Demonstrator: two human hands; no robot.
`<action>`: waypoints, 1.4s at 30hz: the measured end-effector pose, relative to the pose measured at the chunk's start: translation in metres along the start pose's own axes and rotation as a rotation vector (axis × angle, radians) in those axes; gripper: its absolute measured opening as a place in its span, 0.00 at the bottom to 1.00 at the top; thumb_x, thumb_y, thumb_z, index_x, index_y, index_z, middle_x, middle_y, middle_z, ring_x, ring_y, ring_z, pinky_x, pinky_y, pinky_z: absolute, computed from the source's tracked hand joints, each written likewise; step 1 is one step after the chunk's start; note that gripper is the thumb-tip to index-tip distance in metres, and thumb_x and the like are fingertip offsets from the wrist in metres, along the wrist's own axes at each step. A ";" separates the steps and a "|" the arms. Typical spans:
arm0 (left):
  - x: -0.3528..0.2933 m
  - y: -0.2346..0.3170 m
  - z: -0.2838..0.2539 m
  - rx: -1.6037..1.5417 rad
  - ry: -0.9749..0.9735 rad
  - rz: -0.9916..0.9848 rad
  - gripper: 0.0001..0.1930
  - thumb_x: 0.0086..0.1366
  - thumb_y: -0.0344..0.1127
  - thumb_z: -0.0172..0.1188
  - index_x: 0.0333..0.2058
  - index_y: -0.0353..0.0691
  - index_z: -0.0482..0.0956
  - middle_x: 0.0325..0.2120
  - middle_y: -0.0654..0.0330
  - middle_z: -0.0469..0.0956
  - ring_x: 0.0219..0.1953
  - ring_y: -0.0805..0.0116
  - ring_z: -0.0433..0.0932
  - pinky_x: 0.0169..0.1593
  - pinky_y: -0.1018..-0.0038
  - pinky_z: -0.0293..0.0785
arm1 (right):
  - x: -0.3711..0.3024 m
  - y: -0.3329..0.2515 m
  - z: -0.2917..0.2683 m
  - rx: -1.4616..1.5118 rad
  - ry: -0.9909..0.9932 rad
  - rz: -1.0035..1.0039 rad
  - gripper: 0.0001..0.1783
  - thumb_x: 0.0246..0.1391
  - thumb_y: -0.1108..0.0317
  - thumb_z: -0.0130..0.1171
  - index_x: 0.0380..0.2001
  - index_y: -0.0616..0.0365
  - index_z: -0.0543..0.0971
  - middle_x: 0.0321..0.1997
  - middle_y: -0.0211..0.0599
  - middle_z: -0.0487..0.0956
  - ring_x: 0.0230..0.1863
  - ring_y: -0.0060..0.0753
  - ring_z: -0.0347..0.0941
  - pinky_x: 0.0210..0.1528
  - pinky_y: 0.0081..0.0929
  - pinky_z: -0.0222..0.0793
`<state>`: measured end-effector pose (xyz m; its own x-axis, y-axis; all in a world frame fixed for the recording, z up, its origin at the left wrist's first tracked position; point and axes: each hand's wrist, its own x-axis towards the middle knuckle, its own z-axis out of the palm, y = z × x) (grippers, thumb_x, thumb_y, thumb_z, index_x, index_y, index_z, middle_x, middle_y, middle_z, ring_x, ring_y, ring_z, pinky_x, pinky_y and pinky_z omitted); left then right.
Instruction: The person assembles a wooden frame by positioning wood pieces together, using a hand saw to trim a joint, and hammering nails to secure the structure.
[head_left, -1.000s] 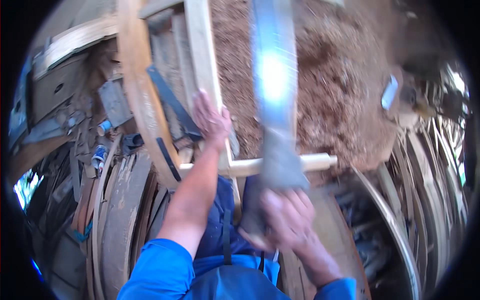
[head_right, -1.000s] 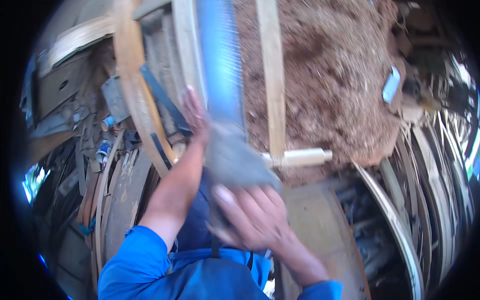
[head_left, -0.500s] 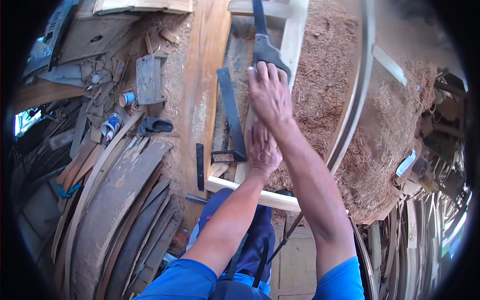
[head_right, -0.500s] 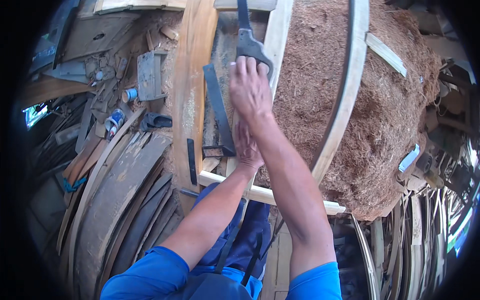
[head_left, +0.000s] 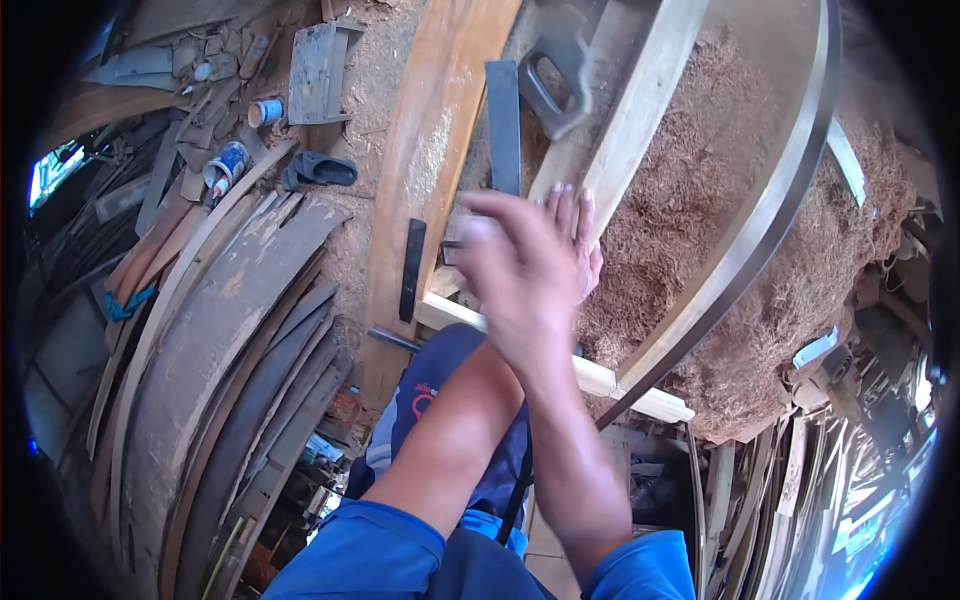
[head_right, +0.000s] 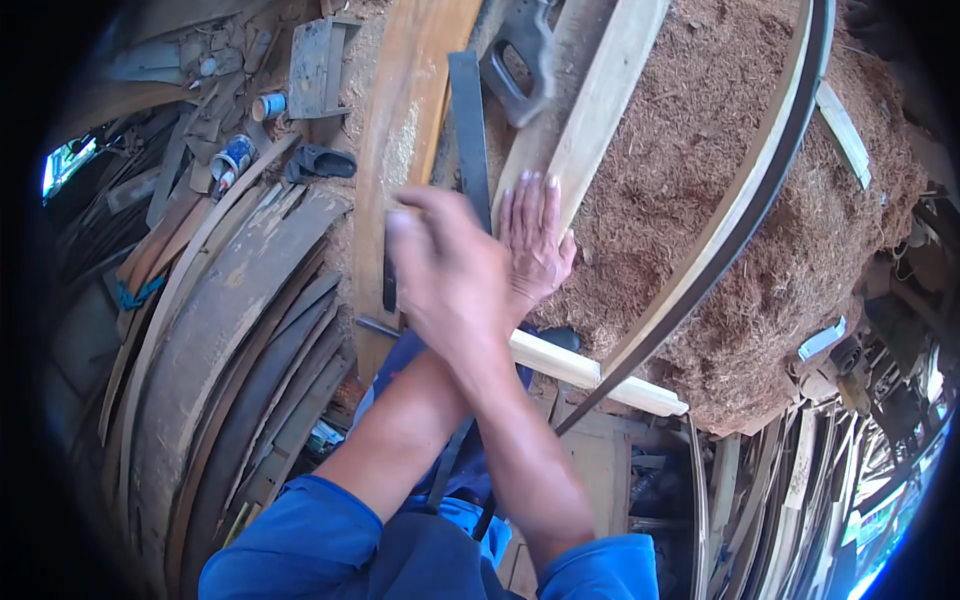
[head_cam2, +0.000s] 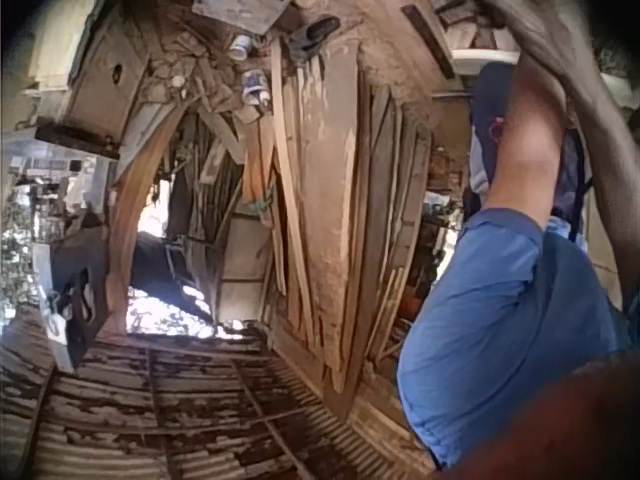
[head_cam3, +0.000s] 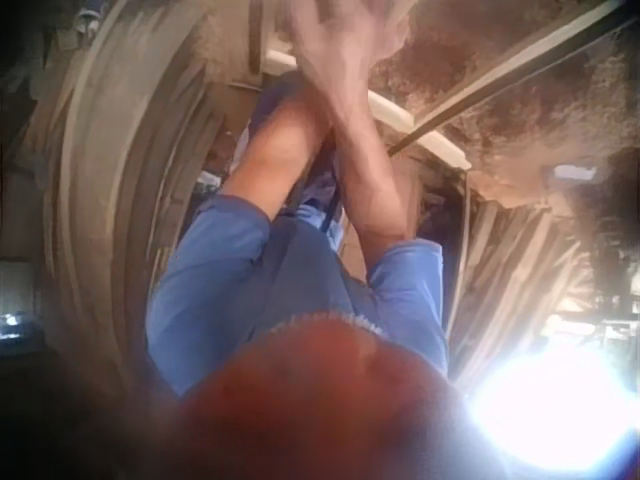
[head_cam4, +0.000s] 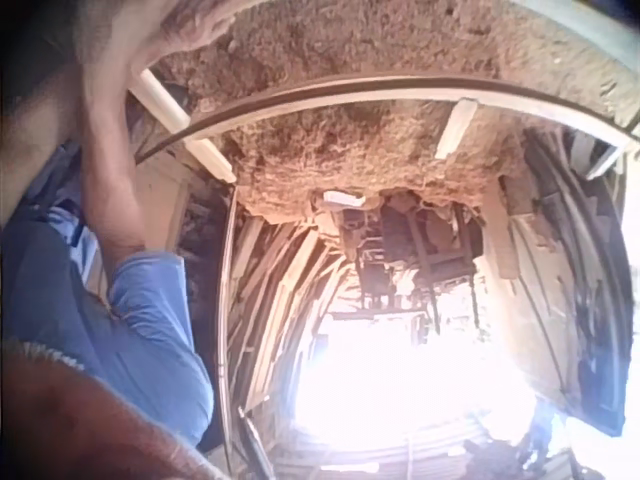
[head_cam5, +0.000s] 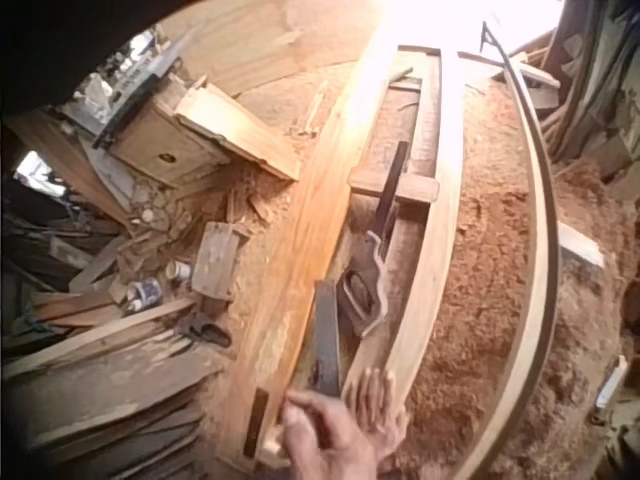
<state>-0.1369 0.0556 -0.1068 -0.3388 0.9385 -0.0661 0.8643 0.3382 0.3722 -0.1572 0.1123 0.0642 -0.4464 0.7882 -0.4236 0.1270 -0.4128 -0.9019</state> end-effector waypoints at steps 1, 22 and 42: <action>-0.003 -0.008 0.000 0.053 0.008 0.007 0.47 0.54 0.41 0.62 0.69 0.35 0.47 0.64 0.38 0.57 0.69 0.43 0.55 0.71 0.49 0.48 | -0.029 -0.014 -0.012 0.295 0.157 0.175 0.09 0.64 0.69 0.52 0.41 0.62 0.77 0.23 0.35 0.78 0.22 0.27 0.74 0.26 0.29 0.70; -0.006 -0.013 0.018 0.181 0.056 0.064 0.46 0.57 0.42 0.60 0.68 0.31 0.45 0.64 0.35 0.55 0.67 0.41 0.56 0.70 0.53 0.52 | -0.251 0.188 0.130 1.725 0.685 1.183 0.12 0.63 0.62 0.57 0.29 0.52 0.68 0.18 0.25 0.62 0.18 0.23 0.61 0.22 0.29 0.65; 0.007 -0.018 0.034 0.159 0.084 -0.045 0.50 0.63 0.61 0.57 0.68 0.29 0.46 0.61 0.34 0.57 0.63 0.38 0.59 0.66 0.52 0.57 | -0.366 0.137 0.011 2.136 1.060 0.850 0.20 0.69 0.46 0.42 0.35 0.52 0.64 0.22 0.34 0.66 0.20 0.28 0.61 0.21 0.28 0.60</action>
<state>-0.1417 0.0583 -0.1452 -0.4022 0.9155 0.0004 0.8934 0.3924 0.2187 0.0136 -0.2373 0.0967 -0.3507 -0.0955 -0.9316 -0.9194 0.2245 0.3231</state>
